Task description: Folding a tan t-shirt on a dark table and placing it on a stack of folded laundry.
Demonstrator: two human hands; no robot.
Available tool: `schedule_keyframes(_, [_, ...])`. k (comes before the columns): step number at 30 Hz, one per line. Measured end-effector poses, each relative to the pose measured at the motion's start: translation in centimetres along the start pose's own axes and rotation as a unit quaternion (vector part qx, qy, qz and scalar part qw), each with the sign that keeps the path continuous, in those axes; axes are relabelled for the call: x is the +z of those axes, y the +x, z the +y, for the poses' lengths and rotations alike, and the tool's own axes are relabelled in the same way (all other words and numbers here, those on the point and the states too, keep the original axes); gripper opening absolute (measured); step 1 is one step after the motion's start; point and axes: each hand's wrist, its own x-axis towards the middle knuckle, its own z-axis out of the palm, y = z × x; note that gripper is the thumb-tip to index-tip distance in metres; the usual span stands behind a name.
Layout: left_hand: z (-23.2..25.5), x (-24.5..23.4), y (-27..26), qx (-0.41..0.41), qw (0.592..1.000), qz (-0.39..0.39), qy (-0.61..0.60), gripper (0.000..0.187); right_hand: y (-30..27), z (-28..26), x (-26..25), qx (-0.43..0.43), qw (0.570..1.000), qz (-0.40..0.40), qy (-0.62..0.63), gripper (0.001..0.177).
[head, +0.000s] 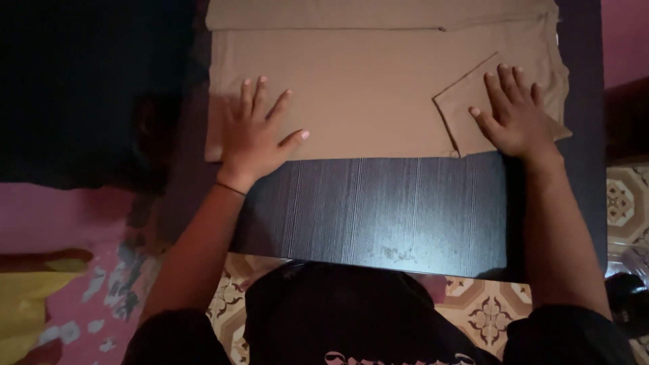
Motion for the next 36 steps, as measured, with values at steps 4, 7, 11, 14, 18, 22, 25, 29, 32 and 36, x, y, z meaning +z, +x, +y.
schedule_keyframes(4, [-1.9, -0.8, -1.6, -0.021, 0.998, 0.049, 0.044, 0.076, -0.1, 0.5, 0.3, -0.001, 1.0, 0.008, -0.011, 0.079])
schedule_keyframes(7, [-2.7, -0.8, -2.4, -0.068, 0.996, -0.004, 0.05, 0.082, 0.0, 0.6, 0.5, -0.007, 1.0, 0.008, -0.017, 0.08])
schedule_keyframes(11, [-2.9, -0.6, -2.3, -0.063, 0.997, -0.012, 0.05, 0.084, 0.2, 1.2, 0.8, 0.021, 0.999, -0.02, -0.015, 0.081])
schedule_keyframes(14, [-2.7, -0.8, -2.2, -0.048, 0.997, 0.006, 0.053, 0.081, -0.3, 0.7, 0.7, 0.026, 1.0, -0.007, -0.009, 0.081])
schedule_keyframes(18, [-3.3, -0.8, -1.8, -0.042, 0.998, -0.017, 0.042, 0.083, -1.2, 0.3, 0.6, 0.048, 0.998, -0.017, -0.024, 0.083])
schedule_keyframes(22, [-3.7, -0.8, -1.3, -0.017, 0.999, -0.017, 0.026, 0.085, -2.2, 0.2, 0.9, 0.056, 0.998, -0.014, -0.015, 0.081])
schedule_keyframes(25, [-3.5, -0.9, -1.2, -0.011, 1.0, -0.011, 0.025, 0.083, -2.9, 0.2, 1.0, 0.048, 0.999, 0.009, -0.017, 0.08])
schedule_keyframes(29, [-3.8, -1.1, -2.1, 0.043, 0.997, 0.068, 0.018, 0.068, -3.5, -0.2, 0.6, 0.041, 0.997, 0.046, 0.04, 0.079])
schedule_keyframes(32, [-4.3, -1.8, -2.8, 0.098, 0.987, 0.1, -0.073, 0.048, -4.6, -0.6, -0.4, -0.031, 0.969, 0.186, 0.156, 0.061])
schedule_keyframes(36, [-5.5, -2.8, -3.8, 0.116, 0.984, 0.05, -0.123, 0.032, -7.3, 1.2, -1.1, -0.048, 0.975, 0.158, 0.15, 0.033])
